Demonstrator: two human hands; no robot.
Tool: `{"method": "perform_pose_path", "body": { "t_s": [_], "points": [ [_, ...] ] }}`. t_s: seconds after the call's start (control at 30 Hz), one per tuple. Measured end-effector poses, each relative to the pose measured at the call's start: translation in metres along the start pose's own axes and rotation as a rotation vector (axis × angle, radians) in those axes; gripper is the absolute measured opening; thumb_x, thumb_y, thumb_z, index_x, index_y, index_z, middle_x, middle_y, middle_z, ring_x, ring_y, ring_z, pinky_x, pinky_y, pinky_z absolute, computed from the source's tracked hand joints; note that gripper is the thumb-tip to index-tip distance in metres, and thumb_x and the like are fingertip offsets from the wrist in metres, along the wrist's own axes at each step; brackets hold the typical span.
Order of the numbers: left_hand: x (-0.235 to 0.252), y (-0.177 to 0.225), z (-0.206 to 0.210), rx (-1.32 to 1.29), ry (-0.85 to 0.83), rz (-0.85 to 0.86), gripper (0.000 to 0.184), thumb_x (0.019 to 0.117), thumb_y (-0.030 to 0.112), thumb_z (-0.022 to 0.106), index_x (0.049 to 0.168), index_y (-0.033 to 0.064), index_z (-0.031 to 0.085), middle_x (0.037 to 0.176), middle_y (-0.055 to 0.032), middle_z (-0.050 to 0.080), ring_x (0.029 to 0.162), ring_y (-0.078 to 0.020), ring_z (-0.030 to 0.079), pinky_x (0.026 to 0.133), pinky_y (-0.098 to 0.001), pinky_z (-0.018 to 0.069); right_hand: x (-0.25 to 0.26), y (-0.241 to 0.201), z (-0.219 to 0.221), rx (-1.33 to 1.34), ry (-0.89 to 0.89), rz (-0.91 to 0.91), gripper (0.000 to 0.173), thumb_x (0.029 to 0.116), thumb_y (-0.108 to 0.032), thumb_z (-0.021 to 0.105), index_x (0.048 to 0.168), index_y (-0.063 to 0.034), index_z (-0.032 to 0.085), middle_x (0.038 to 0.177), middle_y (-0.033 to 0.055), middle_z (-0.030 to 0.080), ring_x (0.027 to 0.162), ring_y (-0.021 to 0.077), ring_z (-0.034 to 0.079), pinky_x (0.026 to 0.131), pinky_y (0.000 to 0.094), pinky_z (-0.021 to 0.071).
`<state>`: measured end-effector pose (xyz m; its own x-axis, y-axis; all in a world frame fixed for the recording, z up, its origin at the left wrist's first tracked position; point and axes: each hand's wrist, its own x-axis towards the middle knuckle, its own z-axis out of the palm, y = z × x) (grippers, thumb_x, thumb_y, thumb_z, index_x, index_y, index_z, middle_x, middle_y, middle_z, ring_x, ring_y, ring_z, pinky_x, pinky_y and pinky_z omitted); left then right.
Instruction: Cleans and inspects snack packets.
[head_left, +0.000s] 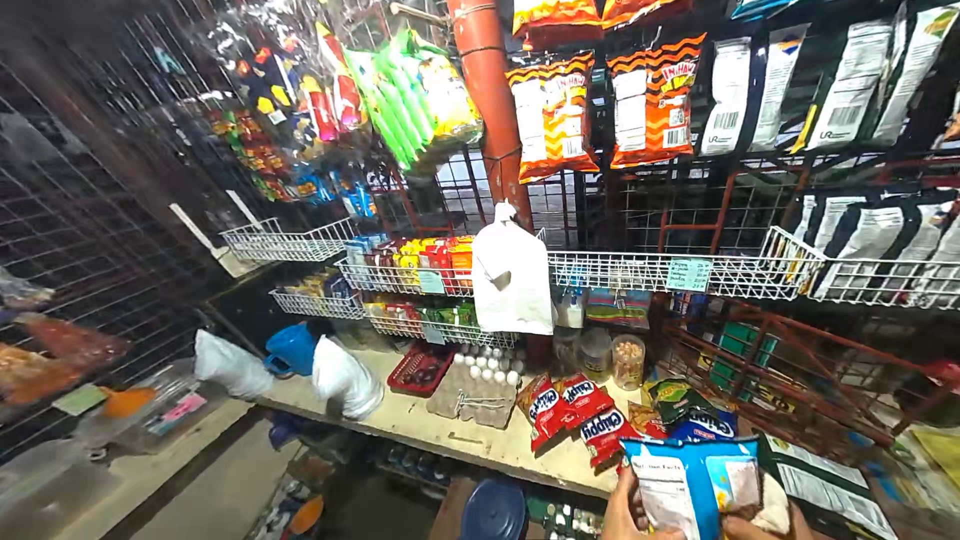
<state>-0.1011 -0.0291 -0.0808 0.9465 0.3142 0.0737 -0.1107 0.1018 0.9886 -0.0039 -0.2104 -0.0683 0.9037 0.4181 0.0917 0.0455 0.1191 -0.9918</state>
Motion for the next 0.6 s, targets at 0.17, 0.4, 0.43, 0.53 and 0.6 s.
{"method": "perform_pose_path", "body": {
  "t_s": [0.17, 0.4, 0.43, 0.53, 0.6],
  "points": [
    [-0.011, -0.014, 0.020, -0.036, 0.103, -0.053, 0.081, 0.0684, 0.006, 0.086, 0.132, -0.0175, 0.041, 0.113, -0.0127, 0.068, 0.102, -0.0036, 0.066, 0.096, -0.0249, 0.0542, 0.021, -0.004, -0.003, -0.185, -0.013, -0.101, 0.078, 0.0725, -0.026, 0.085, 0.129, 0.0144, 0.050, 0.111, 0.0068, 0.068, 0.098, -0.0030, 0.065, 0.090, 0.0186, 0.0558],
    [0.023, 0.001, -0.024, -0.042, 0.231, -0.061, 0.073, 0.0648, 0.001, 0.086, 0.127, -0.0097, 0.050, 0.102, -0.0117, 0.073, 0.091, -0.0127, 0.073, 0.087, -0.0316, 0.0613, 0.075, -0.041, -0.058, -0.574, -0.014, -0.261, 0.042, 0.1013, -0.026, 0.042, 0.101, 0.0037, 0.072, 0.091, 0.0081, 0.073, 0.087, 0.0119, 0.068, 0.084, 0.0371, 0.0550],
    [0.029, 0.000, -0.031, -0.040, 0.224, -0.028, 0.071, 0.0639, 0.002, 0.087, 0.125, -0.0088, 0.052, 0.101, -0.0102, 0.074, 0.091, -0.0119, 0.073, 0.086, -0.0309, 0.0617, 0.081, -0.048, -0.056, -0.662, -0.127, -0.301, 0.040, 0.0970, -0.024, 0.050, 0.121, 0.0013, 0.071, 0.106, 0.0138, 0.075, 0.098, 0.0222, 0.071, 0.090, 0.0462, 0.0557],
    [0.041, 0.003, -0.040, -0.021, 0.207, 0.033, 0.073, 0.0616, 0.007, 0.091, 0.122, -0.0088, 0.053, 0.100, -0.0089, 0.075, 0.092, -0.0107, 0.073, 0.088, -0.0298, 0.0614, 0.091, -0.061, -0.032, -0.771, -0.321, -0.244, 0.080, 0.0837, -0.033, 0.069, 0.154, -0.0066, 0.044, 0.133, 0.0138, 0.067, 0.120, 0.0331, 0.066, 0.099, 0.0604, 0.0508],
    [0.044, 0.008, -0.042, 0.057, 0.203, 0.075, 0.075, 0.0600, 0.010, 0.092, 0.122, -0.0095, 0.055, 0.102, -0.0087, 0.074, 0.093, -0.0089, 0.073, 0.089, -0.0279, 0.0603, 0.096, -0.068, -0.016, -0.826, -0.268, -0.417, 0.083, 0.0824, -0.052, 0.071, 0.150, -0.0067, 0.051, 0.138, 0.0137, 0.064, 0.119, 0.0325, 0.066, 0.094, 0.0592, 0.0535]
  ]
}}
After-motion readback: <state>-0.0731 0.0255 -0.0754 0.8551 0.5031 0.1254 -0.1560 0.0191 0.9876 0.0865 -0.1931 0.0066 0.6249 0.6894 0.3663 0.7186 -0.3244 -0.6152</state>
